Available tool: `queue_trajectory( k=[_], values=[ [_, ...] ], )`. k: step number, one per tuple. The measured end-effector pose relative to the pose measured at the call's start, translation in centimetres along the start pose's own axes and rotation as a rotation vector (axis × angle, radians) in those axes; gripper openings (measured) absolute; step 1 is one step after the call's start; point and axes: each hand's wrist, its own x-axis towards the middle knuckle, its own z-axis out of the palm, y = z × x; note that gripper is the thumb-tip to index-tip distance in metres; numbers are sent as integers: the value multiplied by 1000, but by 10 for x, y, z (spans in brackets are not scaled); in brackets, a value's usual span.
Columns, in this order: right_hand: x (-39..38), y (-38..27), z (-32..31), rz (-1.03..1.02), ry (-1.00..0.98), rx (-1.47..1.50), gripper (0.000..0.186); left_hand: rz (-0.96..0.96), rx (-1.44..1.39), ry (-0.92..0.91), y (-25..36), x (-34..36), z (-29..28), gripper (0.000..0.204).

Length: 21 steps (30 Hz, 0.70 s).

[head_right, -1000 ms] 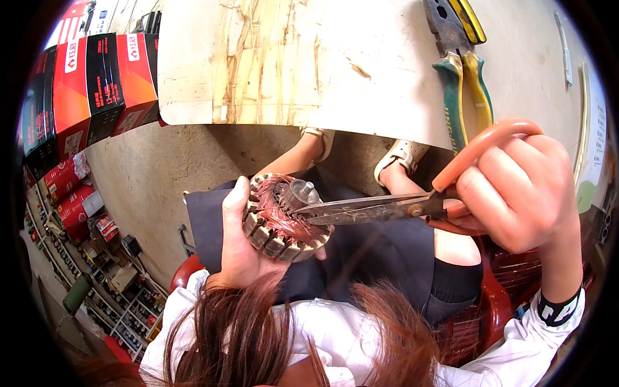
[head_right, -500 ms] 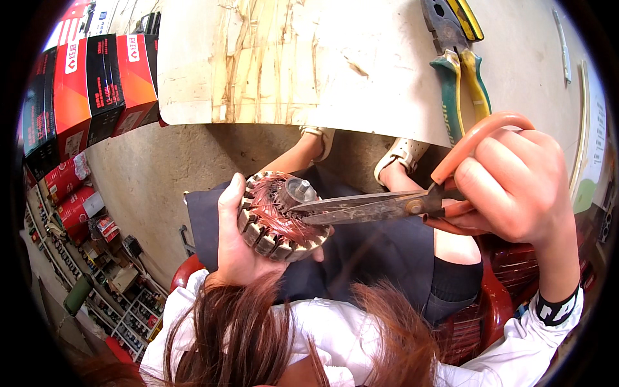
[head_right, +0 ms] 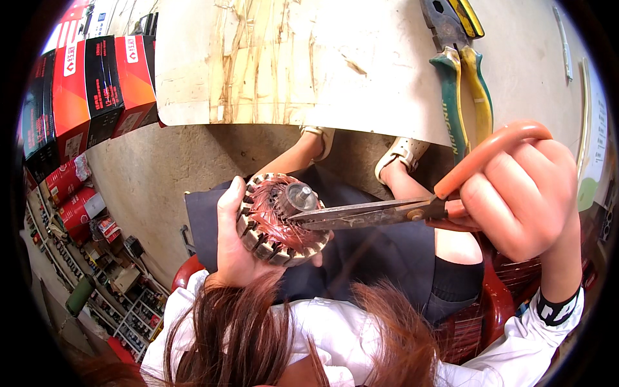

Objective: The person uses shears to cut copper wires on a cylindrical electrical component, then uses a screwdriver to adjust internal parts. They also use pliers to pull and manipulate wires, working on the component while seated at a cluttered workbench.

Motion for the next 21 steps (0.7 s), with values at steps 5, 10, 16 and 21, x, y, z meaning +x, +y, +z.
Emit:
queue_trajectory(
  k=[5,10,16,21],
  values=[
    [4,-7,12,101,93,0,39,-43,-32,-4,2,2,1,66],
    [15,-12,2,147,65,108,30,-124,-193,-90,8,-1,2,74],
    [17,-18,7,216,99,201,33,-139,-227,-59,9,0,1,79],
    [13,-17,7,207,79,236,37,-191,-240,-55,12,-1,4,81]
  ],
)
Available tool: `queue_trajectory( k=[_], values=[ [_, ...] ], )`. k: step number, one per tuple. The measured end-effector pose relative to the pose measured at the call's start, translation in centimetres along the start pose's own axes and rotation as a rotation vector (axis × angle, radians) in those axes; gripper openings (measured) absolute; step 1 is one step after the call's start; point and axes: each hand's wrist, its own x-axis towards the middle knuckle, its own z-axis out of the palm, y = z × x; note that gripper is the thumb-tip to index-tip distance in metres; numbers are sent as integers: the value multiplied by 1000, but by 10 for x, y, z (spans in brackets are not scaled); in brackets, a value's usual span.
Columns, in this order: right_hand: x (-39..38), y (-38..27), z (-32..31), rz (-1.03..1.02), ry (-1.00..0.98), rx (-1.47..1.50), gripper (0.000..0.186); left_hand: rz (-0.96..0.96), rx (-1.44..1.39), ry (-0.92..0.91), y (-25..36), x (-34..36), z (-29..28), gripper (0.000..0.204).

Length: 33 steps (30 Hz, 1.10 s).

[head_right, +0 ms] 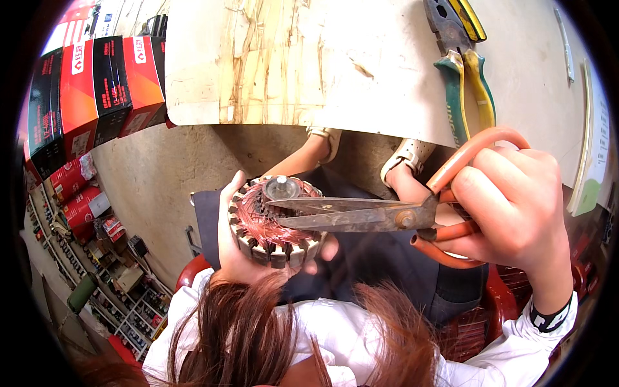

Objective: The person uses shears to cut copper wires on a cylindrical electrical component, then uses a screwdriver to adjust internal parts. They also use pliers to pull and manipulate wires, working on the component while seated at a cluttered workbench.

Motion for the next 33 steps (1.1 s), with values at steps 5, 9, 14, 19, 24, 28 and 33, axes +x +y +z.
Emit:
queue_trajectory(
  k=[5,9,14,19,24,28,33],
  values=[
    [-1,-1,0,20,-33,-1,38,-25,-22,38,0,-2,2,84],
    [-2,-3,0,61,-30,32,39,-14,-9,35,0,-1,2,86],
    [-7,-2,6,159,-46,250,43,14,4,44,-1,-3,2,81],
    [-11,-4,2,491,-345,819,51,193,71,-17,-5,3,-7,71],
    [-12,-5,11,552,-693,1230,38,296,85,30,-6,4,-12,69],
    [-13,-4,14,627,-896,1524,51,324,119,-23,-3,4,-15,72],
    [-16,-10,12,705,-862,1790,71,344,141,-8,-1,4,-13,72]
  ],
)
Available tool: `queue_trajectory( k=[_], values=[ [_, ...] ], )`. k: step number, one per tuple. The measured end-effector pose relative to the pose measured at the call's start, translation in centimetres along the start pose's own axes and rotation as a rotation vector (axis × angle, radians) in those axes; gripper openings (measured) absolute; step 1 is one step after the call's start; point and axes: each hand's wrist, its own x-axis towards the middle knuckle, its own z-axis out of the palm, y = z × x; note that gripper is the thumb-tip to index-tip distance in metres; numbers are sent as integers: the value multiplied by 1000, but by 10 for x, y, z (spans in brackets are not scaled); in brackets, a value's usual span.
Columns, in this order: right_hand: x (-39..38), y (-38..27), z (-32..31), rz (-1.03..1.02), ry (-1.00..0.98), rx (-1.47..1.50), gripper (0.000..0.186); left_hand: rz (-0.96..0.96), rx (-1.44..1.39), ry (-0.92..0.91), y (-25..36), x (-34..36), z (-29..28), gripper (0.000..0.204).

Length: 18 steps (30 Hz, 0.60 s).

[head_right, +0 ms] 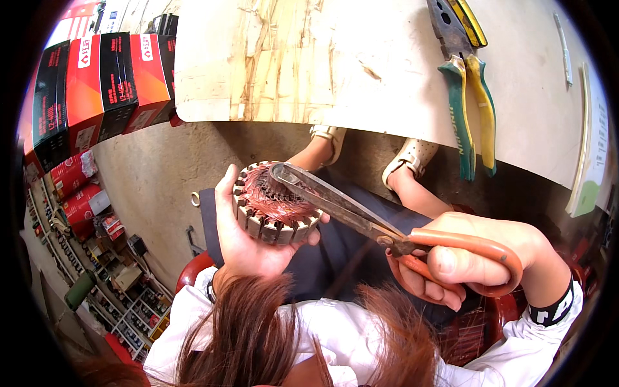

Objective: The person uses shears to cut copper wires on a cylindrical electrical component, then uses a screwdriver to adjust internal parts. They also use pliers to pull and manipulate wires, working on the component while seated at a cluttered workbench.

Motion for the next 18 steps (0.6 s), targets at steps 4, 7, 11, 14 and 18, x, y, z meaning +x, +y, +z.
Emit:
queue_trajectory(
  k=[4,7,11,14,18],
  values=[
    [0,-12,5,-28,-53,-2,76,25,-6,21,-1,-1,0,73],
    [3,-7,8,-51,-55,23,77,33,8,39,0,-1,4,73],
    [3,-5,8,-25,-56,58,78,34,35,82,-1,-1,6,73],
    [-1,-4,9,-6,2,86,78,69,69,46,-2,1,6,73],
    [-10,-4,11,32,105,206,70,116,96,34,-2,-2,2,71]
  ],
)
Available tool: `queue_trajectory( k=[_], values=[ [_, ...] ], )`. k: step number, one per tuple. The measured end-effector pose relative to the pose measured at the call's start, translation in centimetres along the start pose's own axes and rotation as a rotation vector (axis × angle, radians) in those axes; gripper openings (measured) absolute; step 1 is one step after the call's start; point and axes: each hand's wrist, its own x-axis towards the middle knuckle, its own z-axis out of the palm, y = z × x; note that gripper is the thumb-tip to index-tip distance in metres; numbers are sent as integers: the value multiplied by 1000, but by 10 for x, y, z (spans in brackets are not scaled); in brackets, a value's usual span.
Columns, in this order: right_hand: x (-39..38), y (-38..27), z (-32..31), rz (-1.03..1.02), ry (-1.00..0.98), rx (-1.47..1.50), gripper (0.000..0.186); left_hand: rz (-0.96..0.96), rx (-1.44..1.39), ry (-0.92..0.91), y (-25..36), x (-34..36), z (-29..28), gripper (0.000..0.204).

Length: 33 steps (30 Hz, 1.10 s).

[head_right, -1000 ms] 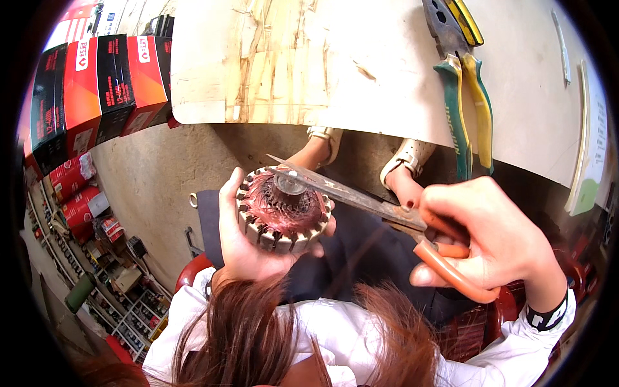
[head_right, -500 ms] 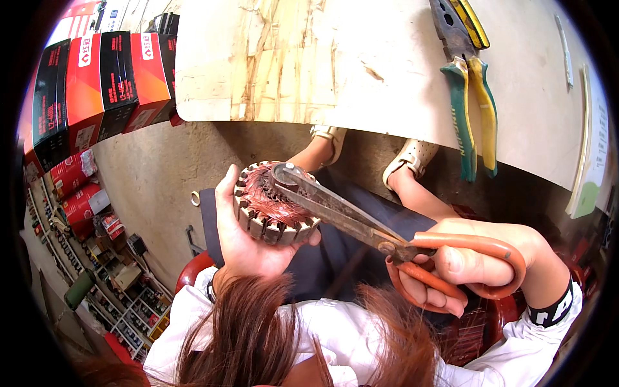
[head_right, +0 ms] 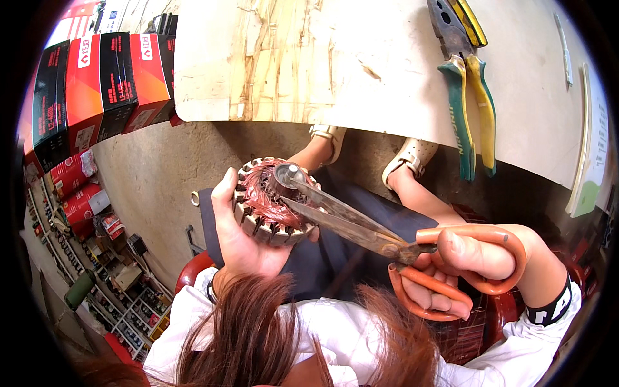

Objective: The person uses shears to cut copper wires on a cylindrical electrical component, then uses a screwdriver to adjust internal parts. They also use pliers to pull and manipulate wires, working on the component while seated at a cluttered workbench.

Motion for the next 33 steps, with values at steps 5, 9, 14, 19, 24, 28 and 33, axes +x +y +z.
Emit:
queue_trajectory(
  k=[5,9,14,19,24,28,33],
  values=[
    [-14,3,3,10,89,12,74,17,26,36,-1,0,2,68],
    [-13,0,5,45,99,-85,78,50,55,78,-4,1,1,65],
    [-10,-2,6,88,115,-183,82,60,92,112,-4,1,1,65],
    [-11,2,9,58,109,-189,84,68,88,37,1,0,1,64],
    [-10,5,5,66,75,-161,84,92,113,60,1,-2,8,59],
    [-22,15,2,22,198,17,63,73,62,18,1,-5,5,55],
    [-10,11,-5,-15,41,49,52,157,114,-15,-1,-6,3,59]
  ],
)
